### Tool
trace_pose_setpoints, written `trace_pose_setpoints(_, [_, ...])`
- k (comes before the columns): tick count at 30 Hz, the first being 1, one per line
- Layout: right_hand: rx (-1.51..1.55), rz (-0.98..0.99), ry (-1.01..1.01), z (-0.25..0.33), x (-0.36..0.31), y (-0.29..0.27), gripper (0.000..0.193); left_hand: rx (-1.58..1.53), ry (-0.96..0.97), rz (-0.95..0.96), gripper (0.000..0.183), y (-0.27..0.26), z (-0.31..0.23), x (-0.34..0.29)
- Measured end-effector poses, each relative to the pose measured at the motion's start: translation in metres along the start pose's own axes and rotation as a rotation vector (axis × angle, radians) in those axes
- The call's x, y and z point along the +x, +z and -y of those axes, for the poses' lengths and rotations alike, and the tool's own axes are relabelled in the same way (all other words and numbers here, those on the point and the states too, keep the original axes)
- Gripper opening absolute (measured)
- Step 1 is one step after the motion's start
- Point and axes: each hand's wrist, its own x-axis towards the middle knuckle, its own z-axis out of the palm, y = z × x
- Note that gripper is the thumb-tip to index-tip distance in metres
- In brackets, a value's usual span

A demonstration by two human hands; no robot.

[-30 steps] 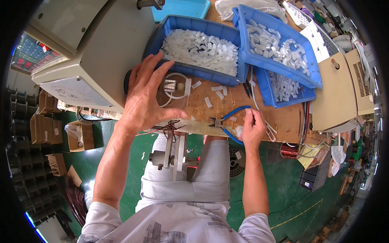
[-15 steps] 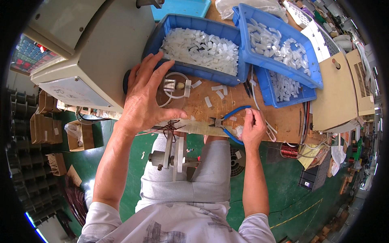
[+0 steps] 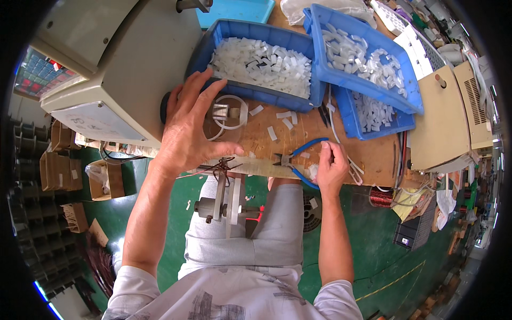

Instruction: The person assembles small plastic components and wire at a workstation using pliers and a machine.

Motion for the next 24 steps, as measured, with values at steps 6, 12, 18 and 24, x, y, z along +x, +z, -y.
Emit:
trace_pose_setpoints(6, [0.009,0.001,0.014,0.001,0.001,0.000,0.014,0.000,-0.011,0.005,0.123,0.000,-0.001,0.000])
trace_pose_setpoints(12, [-0.020,0.203,-0.011,0.010,0.006,-0.017,0.025,0.001,-0.005,0.003,0.122,-0.001,0.002,0.000])
trace_pose_setpoints(18, [-0.291,0.707,-0.304,0.052,0.016,-0.043,0.089,-0.023,-0.003,0.008,0.122,-0.002,0.002,-0.002])
trace_pose_setpoints(24, [-0.480,0.896,-0.441,0.053,0.029,-0.047,0.096,-0.037,-0.001,0.013,0.123,-0.002,0.001,-0.002])
